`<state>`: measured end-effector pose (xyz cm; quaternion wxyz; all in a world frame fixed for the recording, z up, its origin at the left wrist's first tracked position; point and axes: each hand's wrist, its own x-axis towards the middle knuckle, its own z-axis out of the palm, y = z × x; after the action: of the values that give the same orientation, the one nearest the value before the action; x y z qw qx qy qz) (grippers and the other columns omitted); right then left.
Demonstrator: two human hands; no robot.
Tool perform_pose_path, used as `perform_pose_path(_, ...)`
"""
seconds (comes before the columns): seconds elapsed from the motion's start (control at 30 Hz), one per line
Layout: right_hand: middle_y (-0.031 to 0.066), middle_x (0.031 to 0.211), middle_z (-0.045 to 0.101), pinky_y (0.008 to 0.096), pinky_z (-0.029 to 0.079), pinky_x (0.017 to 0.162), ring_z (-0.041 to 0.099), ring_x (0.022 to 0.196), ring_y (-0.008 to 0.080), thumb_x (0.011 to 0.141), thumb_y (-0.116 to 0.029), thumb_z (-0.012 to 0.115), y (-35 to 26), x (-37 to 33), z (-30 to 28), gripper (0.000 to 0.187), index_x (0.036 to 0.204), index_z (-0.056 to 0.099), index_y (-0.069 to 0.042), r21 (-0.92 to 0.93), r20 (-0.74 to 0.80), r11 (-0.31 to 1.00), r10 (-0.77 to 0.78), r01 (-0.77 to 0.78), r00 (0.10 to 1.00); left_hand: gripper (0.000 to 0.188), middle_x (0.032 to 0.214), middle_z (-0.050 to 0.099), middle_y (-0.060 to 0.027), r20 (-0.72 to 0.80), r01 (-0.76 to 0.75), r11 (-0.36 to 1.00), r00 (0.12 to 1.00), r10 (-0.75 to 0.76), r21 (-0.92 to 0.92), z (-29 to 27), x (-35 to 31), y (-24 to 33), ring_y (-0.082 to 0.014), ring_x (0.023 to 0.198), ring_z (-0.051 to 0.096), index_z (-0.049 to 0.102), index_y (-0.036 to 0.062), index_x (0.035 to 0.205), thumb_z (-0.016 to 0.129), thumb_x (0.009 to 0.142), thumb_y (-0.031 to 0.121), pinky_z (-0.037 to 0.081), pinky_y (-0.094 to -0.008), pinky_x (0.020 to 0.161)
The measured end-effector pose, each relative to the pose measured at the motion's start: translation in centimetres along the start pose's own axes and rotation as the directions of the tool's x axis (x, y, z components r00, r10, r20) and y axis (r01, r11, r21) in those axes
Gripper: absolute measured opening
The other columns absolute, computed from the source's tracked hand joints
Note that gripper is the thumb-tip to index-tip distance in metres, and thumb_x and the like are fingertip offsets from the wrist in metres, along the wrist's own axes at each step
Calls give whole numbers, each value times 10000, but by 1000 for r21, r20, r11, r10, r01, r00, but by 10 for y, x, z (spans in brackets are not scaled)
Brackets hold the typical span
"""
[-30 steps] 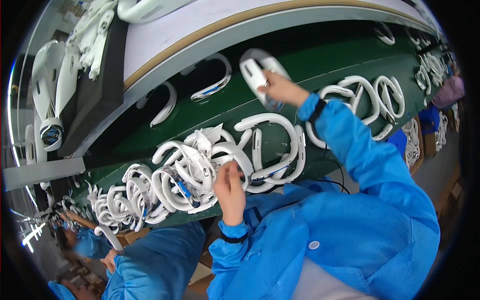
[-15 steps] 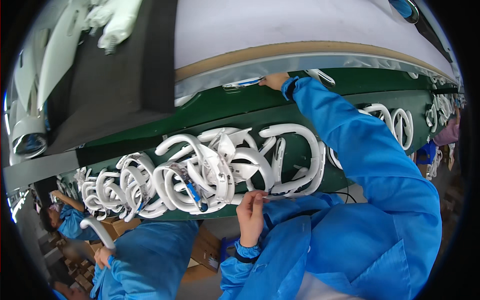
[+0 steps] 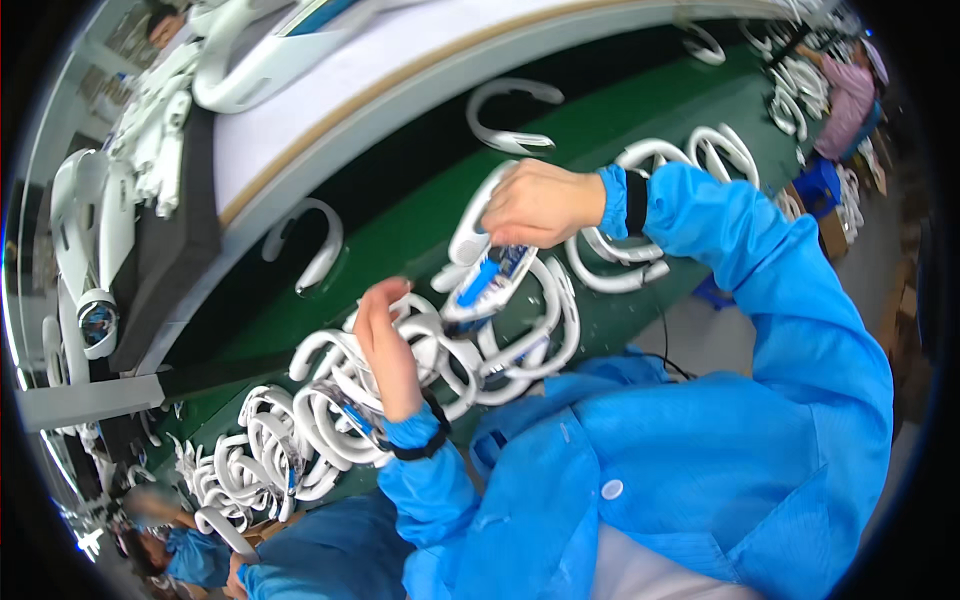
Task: Assembling the outer plastic casing and internal circuit components of white curved electronic devices on a factory line.
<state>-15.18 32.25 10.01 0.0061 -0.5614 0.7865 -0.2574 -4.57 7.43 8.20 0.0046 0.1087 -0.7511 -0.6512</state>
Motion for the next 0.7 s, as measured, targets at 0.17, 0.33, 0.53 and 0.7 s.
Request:
perform_pose_path(0.17,72,725,534,387,435,634,538,701,270,807,-307,591,-67,2,-10,236,827,510,-87,-130,35,963,-234,236,972,797,758,630,-209,867,657,712,478,-141,-247,66,-45,17,-280,666,623,516,-27,1126,213,881,669,485,-362,601)
perform_pose_path(0.33,53,835,564,269,451,644,550,742,144,760,-38,641,-110,-10,-10,107,833,564,-19,359,-589,922,347,-148,730,859,606,554,-169,672,611,508,736,-83,-607,87,-92,4,-323,550,584,505,22,1032,122,819,761,464,-362,511)
perform_pose_path(0.53,51,710,636,188,429,506,555,598,36,783,-46,625,-190,-54,18,153,913,648,32,875,-190,409,783,-260,592,813,1037,559,-92,224,103,741,972,66,-664,85,-112,6,-188,921,554,474,8,1144,165,867,707,451,-315,790)
perform_pose_path(0.7,92,794,656,203,480,585,591,664,69,784,-42,624,-195,-49,22,192,949,644,53,925,-79,283,793,-252,604,776,1109,538,-136,60,-128,797,978,202,-591,91,-123,5,-228,1023,535,379,20,1272,167,895,664,413,-349,902)
